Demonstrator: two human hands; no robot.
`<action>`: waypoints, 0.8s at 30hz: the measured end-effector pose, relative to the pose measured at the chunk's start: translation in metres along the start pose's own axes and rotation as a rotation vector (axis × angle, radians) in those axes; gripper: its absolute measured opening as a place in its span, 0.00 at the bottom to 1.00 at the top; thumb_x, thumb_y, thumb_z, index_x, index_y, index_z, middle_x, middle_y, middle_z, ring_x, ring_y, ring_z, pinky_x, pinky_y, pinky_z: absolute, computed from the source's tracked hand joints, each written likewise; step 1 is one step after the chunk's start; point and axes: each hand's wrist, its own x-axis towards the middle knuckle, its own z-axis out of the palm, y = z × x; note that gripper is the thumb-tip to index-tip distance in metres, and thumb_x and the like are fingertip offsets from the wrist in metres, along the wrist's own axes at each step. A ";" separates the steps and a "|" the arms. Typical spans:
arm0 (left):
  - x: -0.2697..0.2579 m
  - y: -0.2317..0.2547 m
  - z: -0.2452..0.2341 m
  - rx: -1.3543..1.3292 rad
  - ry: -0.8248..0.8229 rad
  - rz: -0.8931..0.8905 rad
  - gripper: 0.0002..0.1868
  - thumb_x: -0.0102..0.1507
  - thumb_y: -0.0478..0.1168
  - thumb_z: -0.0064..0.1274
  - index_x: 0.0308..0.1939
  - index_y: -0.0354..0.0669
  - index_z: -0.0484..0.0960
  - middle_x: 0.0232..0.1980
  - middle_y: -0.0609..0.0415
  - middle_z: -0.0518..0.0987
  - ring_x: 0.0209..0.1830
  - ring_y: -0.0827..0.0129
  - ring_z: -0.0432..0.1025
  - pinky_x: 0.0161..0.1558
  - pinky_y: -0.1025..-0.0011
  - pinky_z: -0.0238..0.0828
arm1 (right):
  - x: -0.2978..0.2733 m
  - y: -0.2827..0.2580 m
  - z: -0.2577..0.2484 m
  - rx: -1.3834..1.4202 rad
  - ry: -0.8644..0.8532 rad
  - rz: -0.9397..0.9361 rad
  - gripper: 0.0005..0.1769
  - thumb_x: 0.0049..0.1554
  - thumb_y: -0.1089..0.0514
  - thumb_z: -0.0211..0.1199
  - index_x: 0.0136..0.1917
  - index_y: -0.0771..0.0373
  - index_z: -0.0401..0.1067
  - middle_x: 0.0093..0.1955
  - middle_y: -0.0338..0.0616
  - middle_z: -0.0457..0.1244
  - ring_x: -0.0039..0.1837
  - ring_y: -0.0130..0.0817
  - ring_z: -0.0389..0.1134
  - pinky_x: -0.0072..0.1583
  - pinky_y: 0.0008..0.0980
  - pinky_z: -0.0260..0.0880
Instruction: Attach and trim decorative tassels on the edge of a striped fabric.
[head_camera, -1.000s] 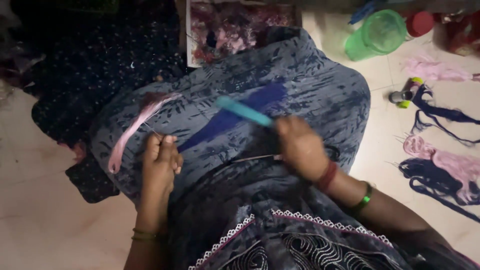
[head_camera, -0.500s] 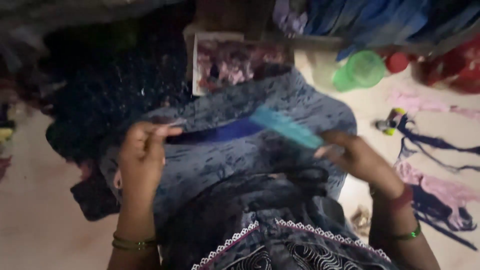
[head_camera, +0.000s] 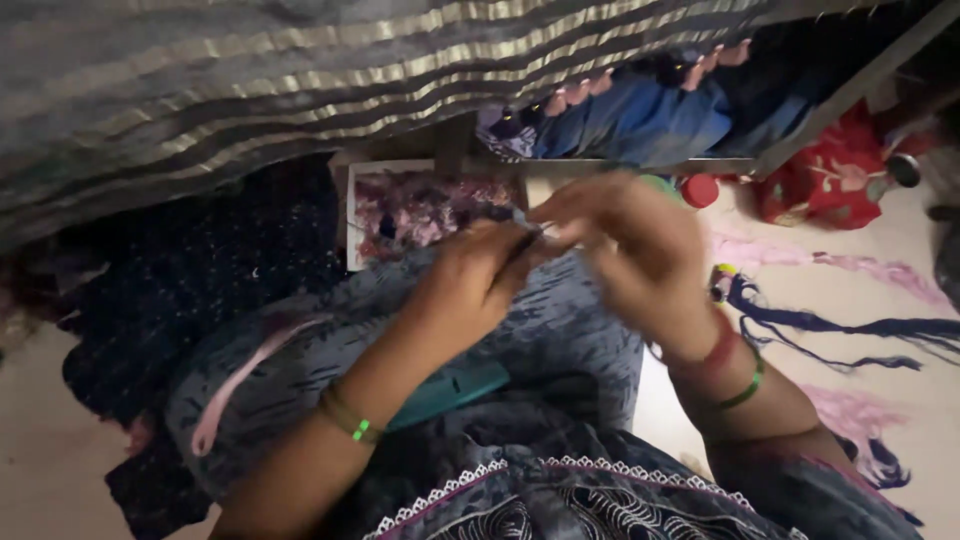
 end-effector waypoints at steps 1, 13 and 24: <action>-0.005 -0.010 0.012 -0.004 0.000 0.001 0.10 0.60 0.35 0.54 0.44 0.33 0.79 0.45 0.45 0.80 0.47 0.53 0.75 0.49 0.57 0.69 | 0.003 0.003 -0.011 -0.003 0.000 0.002 0.02 0.66 0.68 0.54 0.51 0.67 0.68 0.55 0.51 0.65 0.59 0.42 0.70 0.59 0.34 0.75; -0.074 -0.154 0.084 -0.373 -0.252 -0.306 0.07 0.70 0.37 0.48 0.42 0.35 0.75 0.36 0.51 0.81 0.33 0.67 0.77 0.38 0.70 0.75 | -0.004 0.085 -0.153 0.045 0.404 0.013 0.06 0.77 0.60 0.52 0.61 0.65 0.66 0.47 0.47 0.64 0.44 0.37 0.67 0.47 0.33 0.70; 0.027 -0.066 0.022 -1.010 0.383 -0.564 0.12 0.67 0.37 0.61 0.52 0.33 0.85 0.51 0.49 0.84 0.45 0.70 0.74 0.47 0.73 0.67 | -0.002 0.123 -0.030 -0.395 -0.024 0.142 0.06 0.60 0.68 0.63 0.52 0.65 0.76 0.45 0.43 0.69 0.44 0.34 0.69 0.45 0.32 0.69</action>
